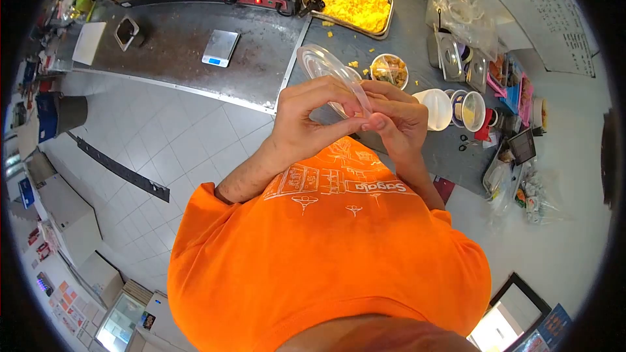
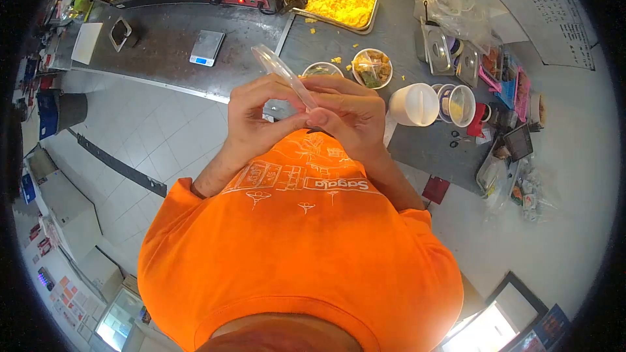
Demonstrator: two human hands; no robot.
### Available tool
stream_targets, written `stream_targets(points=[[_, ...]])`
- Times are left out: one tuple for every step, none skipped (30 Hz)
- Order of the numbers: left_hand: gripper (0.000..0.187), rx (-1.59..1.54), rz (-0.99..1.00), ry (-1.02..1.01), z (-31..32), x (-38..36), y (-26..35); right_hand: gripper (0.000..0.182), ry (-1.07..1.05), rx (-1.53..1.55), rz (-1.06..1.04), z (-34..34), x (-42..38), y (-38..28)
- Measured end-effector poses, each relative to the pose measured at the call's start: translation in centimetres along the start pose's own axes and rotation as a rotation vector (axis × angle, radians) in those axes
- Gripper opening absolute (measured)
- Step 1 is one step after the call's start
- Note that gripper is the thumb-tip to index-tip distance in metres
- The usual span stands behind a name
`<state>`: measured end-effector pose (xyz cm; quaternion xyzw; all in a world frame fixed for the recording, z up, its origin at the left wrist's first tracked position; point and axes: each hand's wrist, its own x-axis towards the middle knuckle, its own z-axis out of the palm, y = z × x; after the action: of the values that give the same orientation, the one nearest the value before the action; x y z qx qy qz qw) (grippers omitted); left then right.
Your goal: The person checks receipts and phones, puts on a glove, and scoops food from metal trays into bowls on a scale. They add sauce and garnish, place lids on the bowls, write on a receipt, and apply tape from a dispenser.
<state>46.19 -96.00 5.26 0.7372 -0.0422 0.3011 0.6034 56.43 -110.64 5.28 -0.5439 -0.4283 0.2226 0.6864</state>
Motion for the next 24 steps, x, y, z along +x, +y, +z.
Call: stream_targets(points=[[0.017, 0.007, 0.006, -0.001, -0.02, 0.07, 0.04, 0.026, 0.0, 0.0, 0.001, -0.09, 0.03, -0.01], [0.018, 0.014, 0.011, -0.003, -0.02, 0.1, 0.07, 0.026, -0.016, -0.018, 0.011, -0.23, 0.08, -0.02], [0.018, 0.014, 0.01, -0.003, -0.03, 0.1, 0.05, 0.026, -0.033, -0.035, 0.022, -0.33, 0.11, -0.01], [0.018, 0.023, 0.01, -0.01, -0.04, 0.12, 0.03, 0.026, -0.033, -0.035, 0.023, -0.37, 0.12, 0.06], [0.019, 0.032, 0.009, -0.017, -0.02, 0.15, 0.02, 0.026, -0.036, -0.028, 0.018, -0.42, 0.1, 0.15], [0.019, 0.032, 0.009, -0.017, 0.06, 0.16, 0.07, 0.025, -0.04, -0.021, 0.012, -0.44, 0.1, 0.2], [0.019, 0.048, 0.004, -0.009, 0.18, 0.13, 0.18, 0.025, -0.04, -0.021, 0.013, -0.22, 0.08, 0.07], [0.019, 0.065, -0.001, -0.001, 0.25, 0.14, 0.25, 0.025, 0.002, 0.048, 0.059, 0.19, 0.04, -0.15], [0.019, 0.065, -0.002, -0.001, 0.27, 0.19, 0.29, 0.024, 0.044, 0.118, 0.105, 0.4, 0.01, -0.27], [0.019, 0.071, 0.0, 0.001, 0.28, 0.23, 0.33, 0.024, 0.044, 0.118, 0.106, 0.31, 0.02, -0.19], [0.018, 0.077, 0.002, 0.003, 0.28, 0.26, 0.35, 0.024, 0.03, 0.093, 0.096, 0.14, 0.05, -0.03], [0.018, 0.077, 0.002, 0.003, 0.29, 0.25, 0.33, 0.024, 0.016, 0.067, 0.087, 0.02, 0.07, 0.09], [0.018, 0.079, 0.0, 0.002, 0.3, 0.24, 0.29, 0.024, 0.015, 0.067, 0.087, -0.04, 0.11, 0.16], [0.018, 0.08, -0.002, 0.002, 0.31, 0.23, 0.25, 0.023, 0.005, 0.068, 0.071, -0.09, 0.14, 0.21], [0.018, 0.08, -0.003, 0.002, 0.33, 0.21, 0.23, 0.023, -0.004, 0.069, 0.056, -0.12, 0.13, 0.25], [0.018, 0.078, -0.007, 0.003, 0.36, 0.19, 0.22, 0.023, -0.004, 0.07, 0.056, -0.15, 0.11, 0.29], [0.018, 0.075, -0.011, 0.004, 0.38, 0.19, 0.21, 0.023, 0.0, 0.081, 0.072, -0.19, 0.08, 0.33], [0.018, 0.075, -0.011, 0.004, 0.4, 0.2, 0.2, 0.023, 0.005, 0.093, 0.089, -0.21, 0.03, 0.36], [0.019, 0.082, -0.016, -0.002, 0.4, 0.22, 0.2, 0.023, 0.005, 0.093, 0.088, -0.19, 0.0, 0.41], [0.019, 0.088, -0.021, -0.008, 0.41, 0.24, 0.2, 0.022, 0.015, 0.14, 0.085, -0.14, -0.01, 0.45], [0.019, 0.089, -0.02, -0.008, 0.41, 0.28, 0.2, 0.022, 0.025, 0.186, 0.081, -0.09, 0.0, 0.51], [0.019, 0.097, -0.007, -0.011, 0.41, 0.31, 0.21, 0.022, 0.024, 0.186, 0.08, 0.01, -0.05, 0.54], [0.019, 0.106, 0.006, -0.015, 0.42, 0.34, 0.22, 0.022, 0.039, 0.206, 0.097, 0.13, -0.12, 0.55], [0.019, 0.106, 0.006, -0.015, 0.45, 0.34, 0.22, 0.022, 0.055, 0.225, 0.114, 0.18, -0.15, 0.55]])
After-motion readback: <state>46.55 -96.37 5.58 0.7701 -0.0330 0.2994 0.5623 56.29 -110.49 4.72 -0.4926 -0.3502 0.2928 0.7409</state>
